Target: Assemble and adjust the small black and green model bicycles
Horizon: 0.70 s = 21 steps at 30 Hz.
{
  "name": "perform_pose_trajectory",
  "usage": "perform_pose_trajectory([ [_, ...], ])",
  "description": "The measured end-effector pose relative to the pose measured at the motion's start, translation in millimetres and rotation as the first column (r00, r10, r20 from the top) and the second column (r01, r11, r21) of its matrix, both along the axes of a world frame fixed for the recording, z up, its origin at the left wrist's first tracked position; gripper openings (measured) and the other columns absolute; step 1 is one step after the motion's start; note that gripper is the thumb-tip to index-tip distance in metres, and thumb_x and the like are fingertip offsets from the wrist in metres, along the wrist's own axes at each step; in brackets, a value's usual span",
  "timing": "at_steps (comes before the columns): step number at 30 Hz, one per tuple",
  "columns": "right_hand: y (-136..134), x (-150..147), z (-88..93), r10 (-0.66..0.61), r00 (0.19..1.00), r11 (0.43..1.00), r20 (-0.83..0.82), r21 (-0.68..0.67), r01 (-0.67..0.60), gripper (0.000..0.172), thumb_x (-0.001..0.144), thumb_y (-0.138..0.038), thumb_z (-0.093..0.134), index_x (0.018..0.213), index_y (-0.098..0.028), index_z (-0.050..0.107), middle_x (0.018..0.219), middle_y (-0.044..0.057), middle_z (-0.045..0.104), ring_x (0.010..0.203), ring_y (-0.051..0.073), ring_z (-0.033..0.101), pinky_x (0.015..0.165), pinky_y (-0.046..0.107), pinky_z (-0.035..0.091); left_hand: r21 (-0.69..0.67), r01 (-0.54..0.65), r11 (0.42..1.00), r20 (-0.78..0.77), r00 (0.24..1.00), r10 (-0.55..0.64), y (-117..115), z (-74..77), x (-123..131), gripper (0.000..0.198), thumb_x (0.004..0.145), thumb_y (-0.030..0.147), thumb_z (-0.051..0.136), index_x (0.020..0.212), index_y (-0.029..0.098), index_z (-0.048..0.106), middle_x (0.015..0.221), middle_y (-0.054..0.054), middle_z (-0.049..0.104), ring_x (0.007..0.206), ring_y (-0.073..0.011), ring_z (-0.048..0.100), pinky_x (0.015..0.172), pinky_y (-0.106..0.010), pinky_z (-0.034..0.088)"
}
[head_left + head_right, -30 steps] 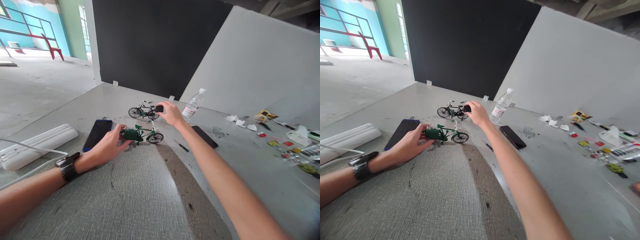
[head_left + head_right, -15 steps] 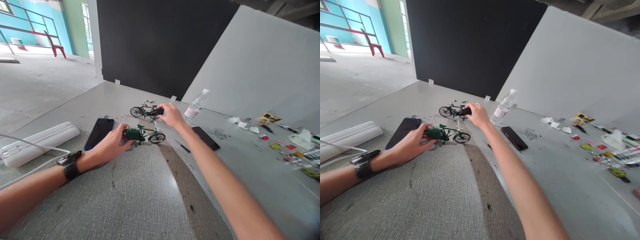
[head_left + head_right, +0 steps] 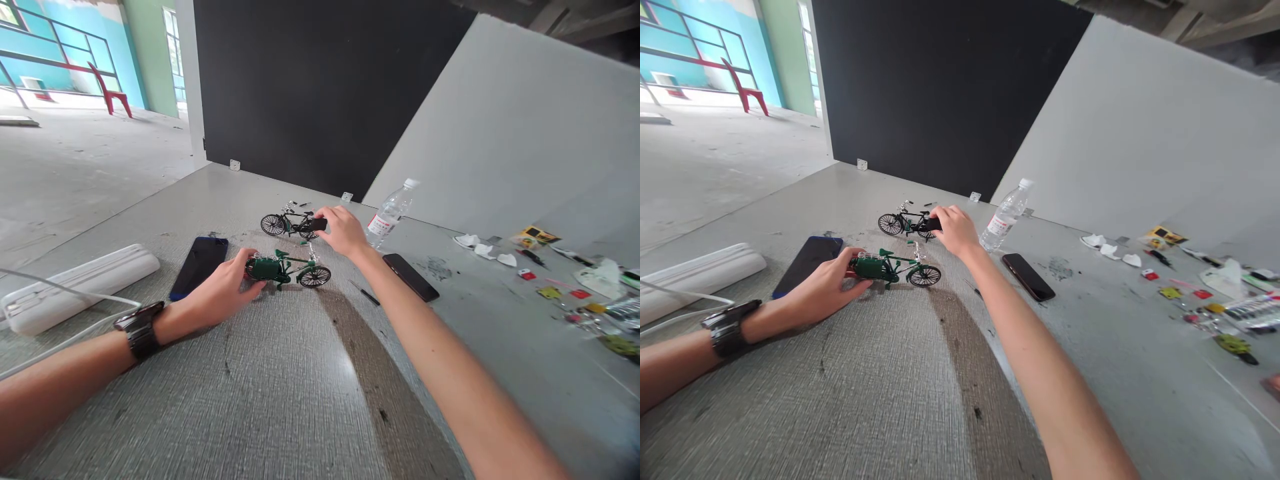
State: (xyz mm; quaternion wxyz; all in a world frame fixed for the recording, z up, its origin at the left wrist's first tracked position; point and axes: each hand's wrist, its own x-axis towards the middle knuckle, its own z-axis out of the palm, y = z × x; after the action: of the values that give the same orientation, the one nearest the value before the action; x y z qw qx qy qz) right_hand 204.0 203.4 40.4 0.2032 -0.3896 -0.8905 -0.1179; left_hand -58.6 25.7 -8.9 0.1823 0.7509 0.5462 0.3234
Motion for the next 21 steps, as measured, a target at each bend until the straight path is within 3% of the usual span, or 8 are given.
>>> perform_pose_trajectory([
  [21,0.5,0.1,-2.9,-0.011,0.998,0.997,0.055,0.073,0.007,0.027,0.087,-0.021,0.066,0.114,-0.023,0.060,0.117,0.005,0.072,0.114,0.032,0.061,0.093,0.050,0.050,-0.033,0.002,0.999,0.013,1.000,-0.001,1.5,-2.0,-0.3,0.050,0.092,0.040,0.056,0.132,0.014,0.042,0.099,-0.015,0.074,0.092,-0.0291,0.071,0.081,-0.044,0.054],
])
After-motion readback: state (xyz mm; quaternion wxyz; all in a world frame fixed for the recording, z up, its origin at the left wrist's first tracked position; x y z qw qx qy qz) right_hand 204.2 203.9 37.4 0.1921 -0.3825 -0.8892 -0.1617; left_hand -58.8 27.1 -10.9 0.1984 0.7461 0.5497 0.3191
